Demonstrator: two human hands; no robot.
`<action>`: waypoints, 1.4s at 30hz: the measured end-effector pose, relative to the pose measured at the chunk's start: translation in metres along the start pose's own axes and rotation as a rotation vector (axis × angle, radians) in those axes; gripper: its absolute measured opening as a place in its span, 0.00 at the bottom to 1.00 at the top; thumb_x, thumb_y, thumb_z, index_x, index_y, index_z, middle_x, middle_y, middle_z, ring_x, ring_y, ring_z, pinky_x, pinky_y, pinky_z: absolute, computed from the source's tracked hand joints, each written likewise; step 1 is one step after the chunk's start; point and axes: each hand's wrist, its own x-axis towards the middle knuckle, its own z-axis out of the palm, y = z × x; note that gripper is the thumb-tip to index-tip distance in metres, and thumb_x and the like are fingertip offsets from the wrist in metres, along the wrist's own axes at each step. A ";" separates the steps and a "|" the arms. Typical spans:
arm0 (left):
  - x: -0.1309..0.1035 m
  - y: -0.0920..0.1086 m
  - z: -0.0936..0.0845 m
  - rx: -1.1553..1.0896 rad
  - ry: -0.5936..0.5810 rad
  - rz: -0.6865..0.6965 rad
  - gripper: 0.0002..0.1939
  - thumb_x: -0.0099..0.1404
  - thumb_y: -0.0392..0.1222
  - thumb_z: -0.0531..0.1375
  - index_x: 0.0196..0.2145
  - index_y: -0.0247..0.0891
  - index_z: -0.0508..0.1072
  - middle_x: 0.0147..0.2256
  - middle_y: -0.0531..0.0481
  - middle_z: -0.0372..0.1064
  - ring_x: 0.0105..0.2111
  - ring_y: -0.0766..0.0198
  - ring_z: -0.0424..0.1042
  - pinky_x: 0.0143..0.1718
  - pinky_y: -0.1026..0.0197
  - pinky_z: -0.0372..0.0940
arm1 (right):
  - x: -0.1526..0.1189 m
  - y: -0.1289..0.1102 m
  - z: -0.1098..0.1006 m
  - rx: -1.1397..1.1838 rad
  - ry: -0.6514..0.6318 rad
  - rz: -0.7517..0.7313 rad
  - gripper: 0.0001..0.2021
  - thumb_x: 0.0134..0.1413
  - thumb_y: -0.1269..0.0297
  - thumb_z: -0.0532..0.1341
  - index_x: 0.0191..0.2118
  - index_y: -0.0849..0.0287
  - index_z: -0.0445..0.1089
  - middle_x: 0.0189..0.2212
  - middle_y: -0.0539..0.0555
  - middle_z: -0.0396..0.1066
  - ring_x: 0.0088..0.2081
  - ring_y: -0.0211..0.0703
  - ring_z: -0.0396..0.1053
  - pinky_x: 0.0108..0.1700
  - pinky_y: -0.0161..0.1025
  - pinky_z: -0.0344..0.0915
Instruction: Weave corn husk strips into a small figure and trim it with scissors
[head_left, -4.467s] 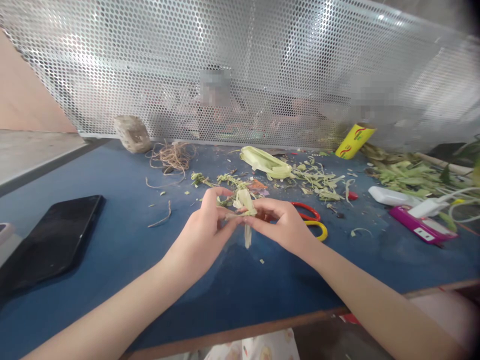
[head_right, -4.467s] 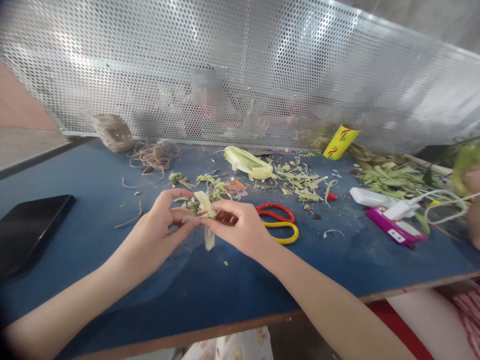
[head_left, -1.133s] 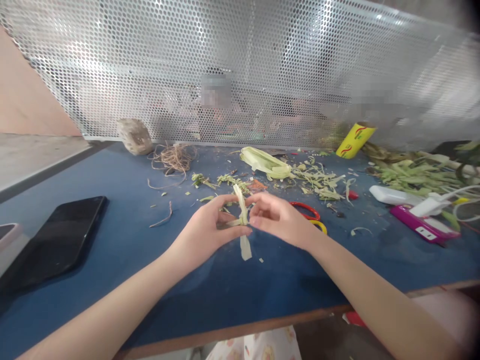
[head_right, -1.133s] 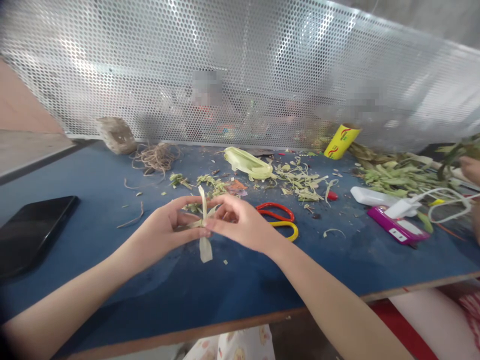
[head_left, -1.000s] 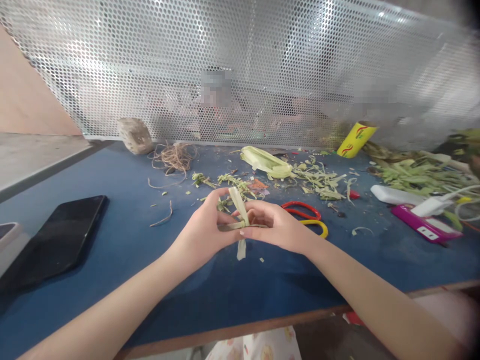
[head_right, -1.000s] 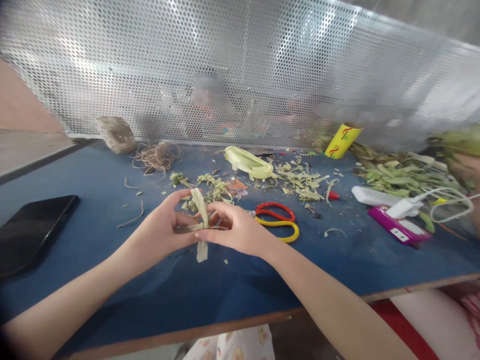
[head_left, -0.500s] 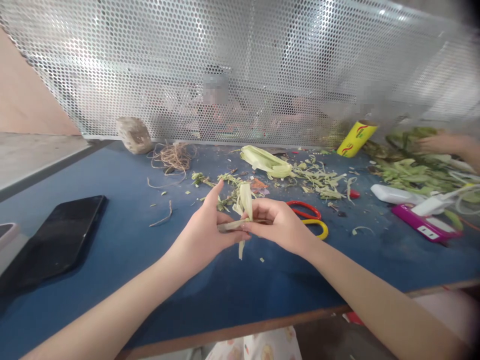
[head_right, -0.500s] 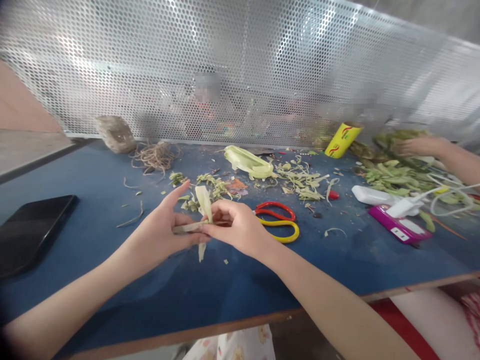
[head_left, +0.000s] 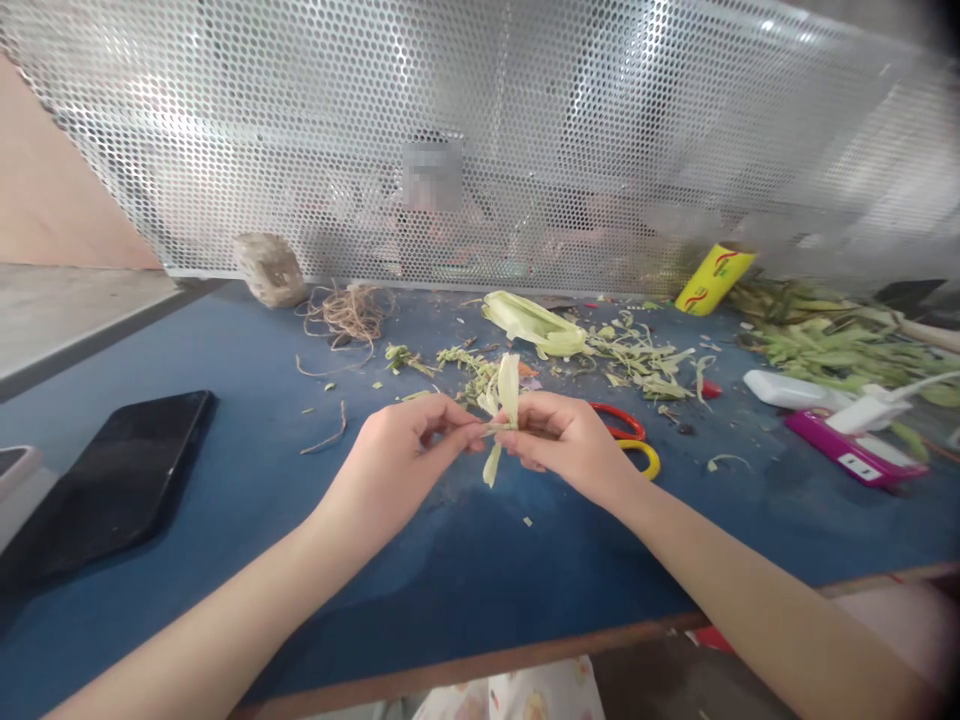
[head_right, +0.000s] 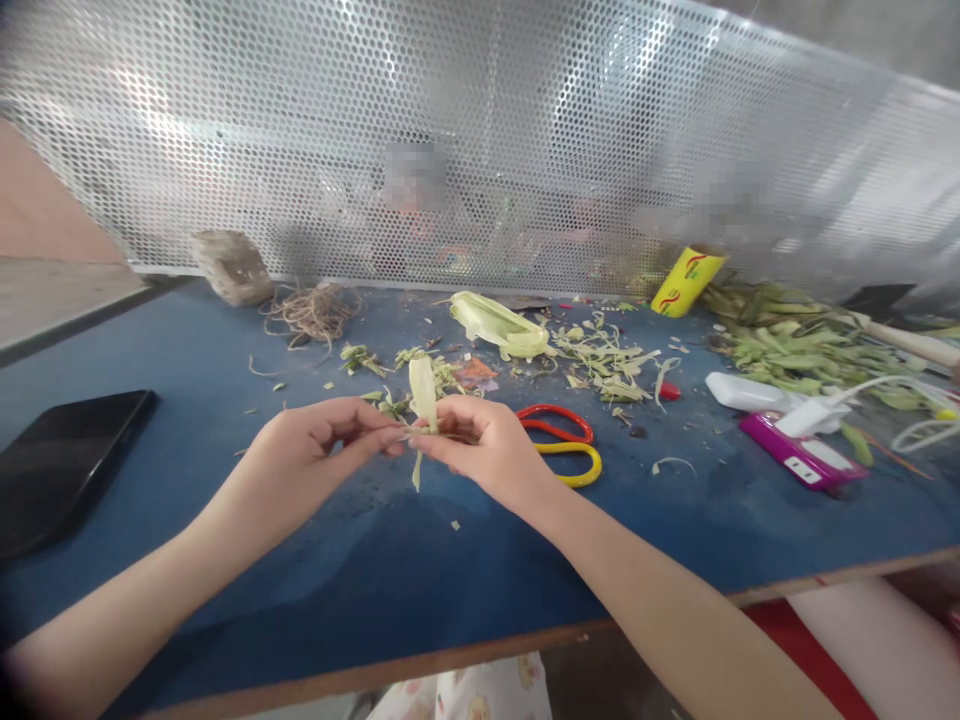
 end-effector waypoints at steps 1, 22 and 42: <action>0.000 0.000 0.000 -0.009 -0.007 -0.013 0.10 0.58 0.44 0.55 0.26 0.39 0.73 0.26 0.54 0.74 0.23 0.67 0.66 0.26 0.66 0.57 | -0.001 0.000 0.001 -0.011 0.021 -0.002 0.08 0.44 0.63 0.63 0.31 0.61 0.68 0.20 0.47 0.64 0.18 0.28 0.58 0.19 0.29 0.56; 0.007 -0.007 -0.001 -0.091 -0.056 0.133 0.14 0.47 0.46 0.64 0.33 0.39 0.73 0.32 0.51 0.74 0.34 0.59 0.72 0.36 0.61 0.64 | -0.004 -0.005 0.003 -0.051 -0.026 -0.003 0.22 0.47 0.73 0.58 0.50 0.57 0.55 0.27 0.48 0.69 0.22 0.31 0.63 0.28 0.32 0.61; 0.003 0.002 -0.003 -0.198 0.033 0.055 0.03 0.47 0.34 0.62 0.23 0.36 0.76 0.22 0.53 0.75 0.23 0.66 0.72 0.22 0.70 0.64 | -0.009 -0.013 -0.007 -0.188 -0.183 -0.044 0.22 0.53 0.74 0.52 0.54 0.53 0.51 0.27 0.48 0.69 0.23 0.32 0.61 0.29 0.33 0.60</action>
